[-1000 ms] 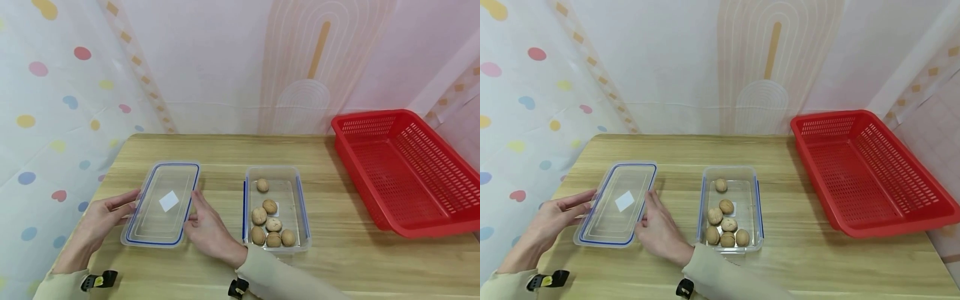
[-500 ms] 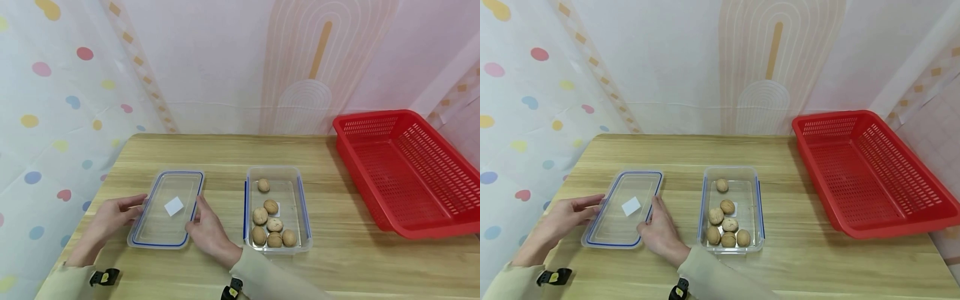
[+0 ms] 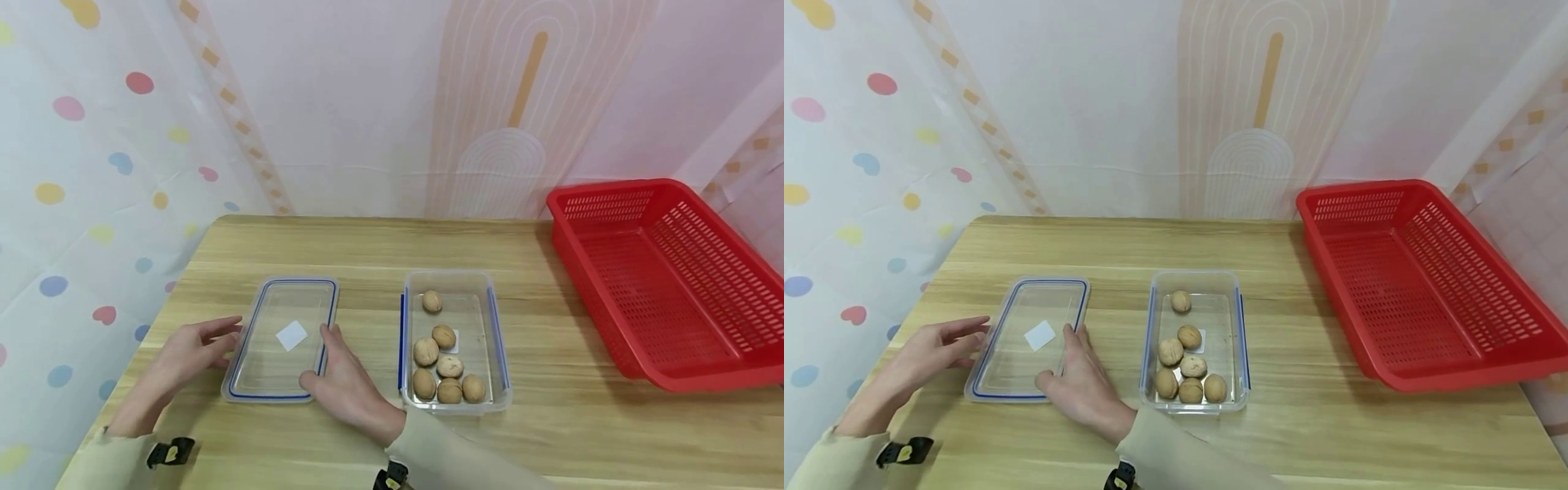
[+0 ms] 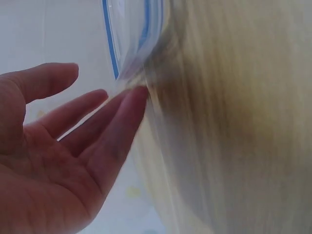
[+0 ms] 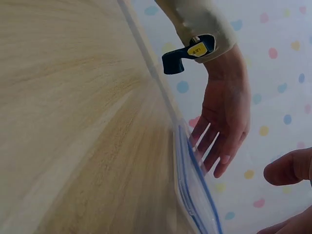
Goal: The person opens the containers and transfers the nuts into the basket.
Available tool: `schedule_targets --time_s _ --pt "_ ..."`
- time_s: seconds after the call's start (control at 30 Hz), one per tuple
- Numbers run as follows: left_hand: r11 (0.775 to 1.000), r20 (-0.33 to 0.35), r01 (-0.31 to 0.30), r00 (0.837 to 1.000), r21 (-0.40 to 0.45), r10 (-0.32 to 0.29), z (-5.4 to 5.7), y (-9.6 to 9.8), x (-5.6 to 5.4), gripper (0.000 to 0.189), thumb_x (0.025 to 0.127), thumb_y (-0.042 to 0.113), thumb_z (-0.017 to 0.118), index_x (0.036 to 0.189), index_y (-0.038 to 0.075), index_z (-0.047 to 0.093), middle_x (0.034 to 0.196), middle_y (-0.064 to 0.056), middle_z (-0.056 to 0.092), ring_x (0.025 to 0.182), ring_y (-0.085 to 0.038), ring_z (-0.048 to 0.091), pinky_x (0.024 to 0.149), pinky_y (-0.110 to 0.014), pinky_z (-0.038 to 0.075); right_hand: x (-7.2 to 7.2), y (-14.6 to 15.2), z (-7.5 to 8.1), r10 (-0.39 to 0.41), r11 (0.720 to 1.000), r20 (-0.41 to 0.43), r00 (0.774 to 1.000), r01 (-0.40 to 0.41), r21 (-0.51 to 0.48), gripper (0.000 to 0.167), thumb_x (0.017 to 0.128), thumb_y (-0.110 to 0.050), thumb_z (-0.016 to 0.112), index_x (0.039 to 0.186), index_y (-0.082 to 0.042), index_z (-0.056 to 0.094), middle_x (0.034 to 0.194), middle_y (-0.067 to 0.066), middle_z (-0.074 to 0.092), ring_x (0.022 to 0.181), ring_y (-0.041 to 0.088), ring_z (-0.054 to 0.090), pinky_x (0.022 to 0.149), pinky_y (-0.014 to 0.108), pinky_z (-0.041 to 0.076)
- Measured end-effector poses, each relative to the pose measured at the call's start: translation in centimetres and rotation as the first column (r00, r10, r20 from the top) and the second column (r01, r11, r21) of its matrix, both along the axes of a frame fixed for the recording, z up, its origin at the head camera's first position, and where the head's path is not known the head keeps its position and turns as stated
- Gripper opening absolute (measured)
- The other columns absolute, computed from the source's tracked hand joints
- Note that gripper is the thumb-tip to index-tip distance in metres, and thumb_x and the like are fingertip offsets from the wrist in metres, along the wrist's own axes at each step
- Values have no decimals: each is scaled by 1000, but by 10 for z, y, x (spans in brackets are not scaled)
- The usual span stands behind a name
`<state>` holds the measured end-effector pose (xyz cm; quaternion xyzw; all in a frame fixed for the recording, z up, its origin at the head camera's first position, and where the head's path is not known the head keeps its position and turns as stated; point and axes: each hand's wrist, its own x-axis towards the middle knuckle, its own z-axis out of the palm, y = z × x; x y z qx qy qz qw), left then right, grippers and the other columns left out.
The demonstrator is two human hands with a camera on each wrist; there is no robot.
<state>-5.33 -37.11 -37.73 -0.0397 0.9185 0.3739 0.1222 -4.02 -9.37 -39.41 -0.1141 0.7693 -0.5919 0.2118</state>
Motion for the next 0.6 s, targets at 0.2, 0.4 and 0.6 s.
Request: schedule_targets --time_s 0.2,0.4,0.6 --pt "981 -152 -39 988 -189 10 7 13 6 48 108 26 54 146 -5 55 138 -30 61 117 -49 64 85 -43 59 11 13 12 75 996 -82 994 -78 -40 75 94 -22 62 163 -10 33 172 8 18 156 20 19 126 43 21" --pt "981 -317 -105 947 -163 49 15 33 11 44 107 25 57 142 -1 60 133 -30 64 112 -55 65 89 -63 55 24 31 29 121 990 -123 985 -129 -57 72 99 -34 63 163 -24 33 171 -10 16 155 16 20 124 46 26" --pt "980 -448 -151 891 -133 77 24 52 15 40 107 27 58 139 4 65 132 -27 66 112 -55 63 91 -67 50 30 52 41 127 981 -170 977 -148 -121 69 101 -33 64 162 -27 34 168 -16 22 149 14 35 117 37 38"
